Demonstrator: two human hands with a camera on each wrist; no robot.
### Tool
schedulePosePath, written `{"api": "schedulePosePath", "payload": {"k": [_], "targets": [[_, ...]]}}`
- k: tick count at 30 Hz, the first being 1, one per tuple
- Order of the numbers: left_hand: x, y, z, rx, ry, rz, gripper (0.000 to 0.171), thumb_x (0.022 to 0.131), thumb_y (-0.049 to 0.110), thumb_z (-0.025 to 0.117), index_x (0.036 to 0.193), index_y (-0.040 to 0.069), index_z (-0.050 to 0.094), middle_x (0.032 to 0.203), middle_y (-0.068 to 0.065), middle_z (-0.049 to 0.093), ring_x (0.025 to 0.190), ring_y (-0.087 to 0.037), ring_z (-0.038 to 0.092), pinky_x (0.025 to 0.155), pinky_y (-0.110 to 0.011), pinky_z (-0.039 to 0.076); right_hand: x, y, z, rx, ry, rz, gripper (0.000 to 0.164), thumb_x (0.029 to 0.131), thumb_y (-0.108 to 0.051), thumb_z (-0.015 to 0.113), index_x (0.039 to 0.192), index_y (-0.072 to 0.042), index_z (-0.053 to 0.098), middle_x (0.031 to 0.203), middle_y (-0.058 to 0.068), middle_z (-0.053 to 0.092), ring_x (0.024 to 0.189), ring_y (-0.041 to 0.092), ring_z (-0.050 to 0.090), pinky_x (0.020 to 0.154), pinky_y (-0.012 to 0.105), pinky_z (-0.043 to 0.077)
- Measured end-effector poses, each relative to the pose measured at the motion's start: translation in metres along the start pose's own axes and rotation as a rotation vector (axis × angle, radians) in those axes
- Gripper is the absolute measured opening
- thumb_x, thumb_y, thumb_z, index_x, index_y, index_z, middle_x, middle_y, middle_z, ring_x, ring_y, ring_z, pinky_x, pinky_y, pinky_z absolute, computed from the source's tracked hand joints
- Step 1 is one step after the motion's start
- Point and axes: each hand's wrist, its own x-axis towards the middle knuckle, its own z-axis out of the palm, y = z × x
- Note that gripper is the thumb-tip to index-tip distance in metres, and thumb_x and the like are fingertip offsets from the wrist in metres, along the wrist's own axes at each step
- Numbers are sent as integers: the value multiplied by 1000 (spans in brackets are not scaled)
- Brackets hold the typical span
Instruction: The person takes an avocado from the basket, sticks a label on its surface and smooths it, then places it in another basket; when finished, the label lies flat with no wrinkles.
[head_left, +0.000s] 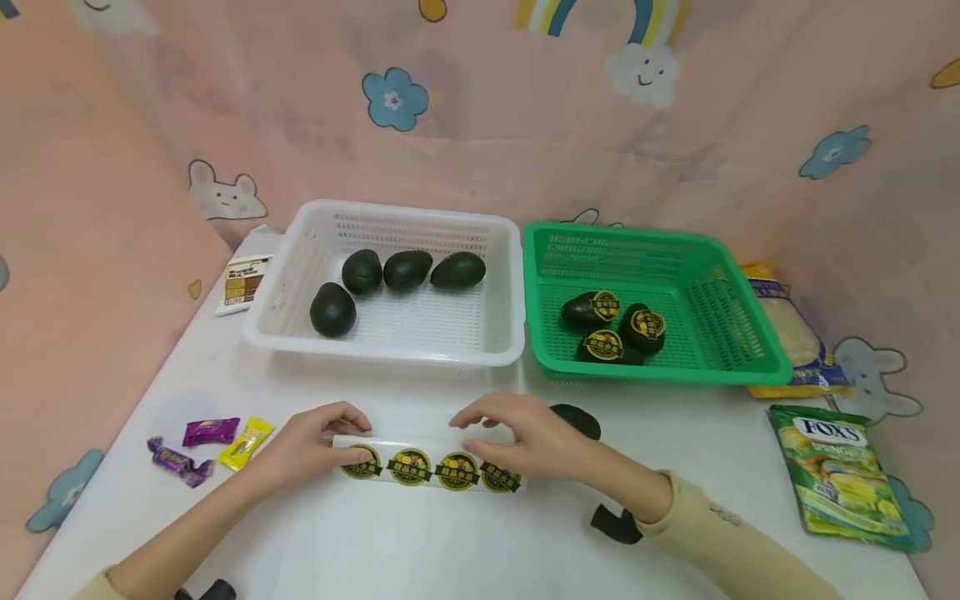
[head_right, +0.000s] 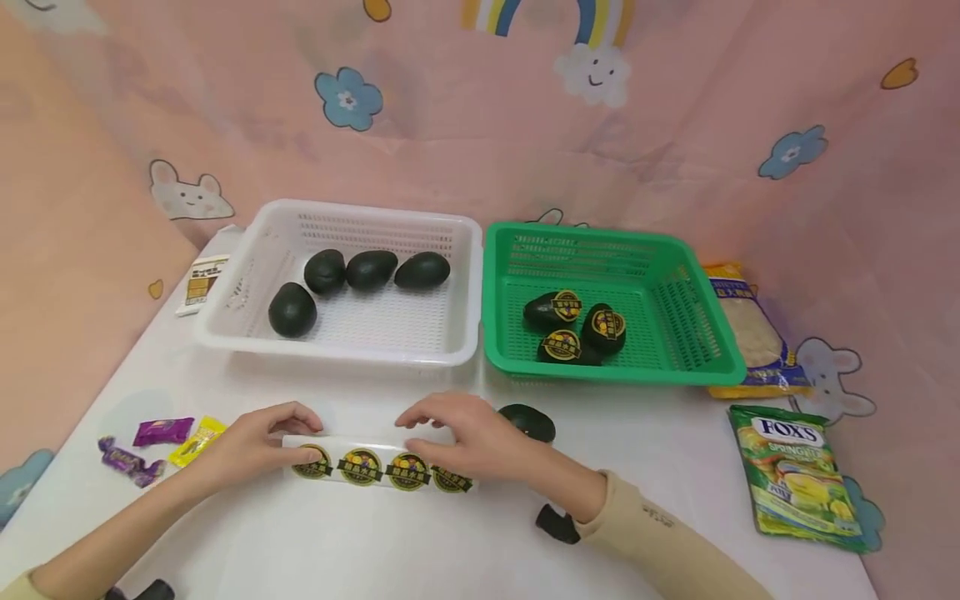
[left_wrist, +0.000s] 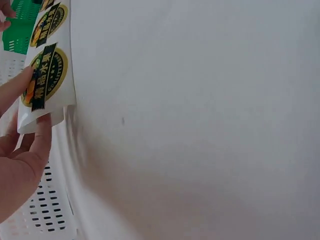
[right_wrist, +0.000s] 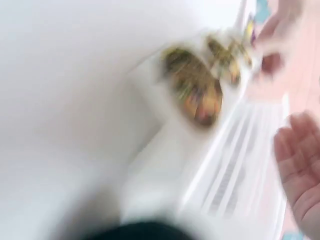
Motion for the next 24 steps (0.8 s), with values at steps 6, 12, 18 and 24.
{"api": "schedulePosePath", "payload": {"k": [6,12,18,24], "targets": [[-1,24,9,-115,79,120,41,78,29,83,114,20,65,104,5,67,99,-10,62,86,-52,52,44,-14,36,27,-75,74,38,96,-30,65,127,-9,62,114,1,67,91,6,60,77,16,50],[-5,44,12,-102,98,250,52,79,18,83,124,25,59,116,6,59,108,-13,60,80,-52,54,56,-16,42,125,12,120,30,90,-27,72,117,-14,69,92,-10,72,76,-1,63,65,18,51],[-6,50,15,-70,141,313,63,77,4,83,131,20,54,134,0,46,119,-19,50,78,-42,57,60,-14,40,279,-4,202,34,85,-32,78,112,-12,71,88,-13,72,77,-1,66,69,22,54],[-5,53,13,-55,135,327,65,78,-1,81,134,20,54,139,-1,41,123,-21,44,78,-36,56,62,-13,43,312,-31,176,14,90,-27,73,99,-19,78,87,-18,72,79,1,65,64,23,53]]}}
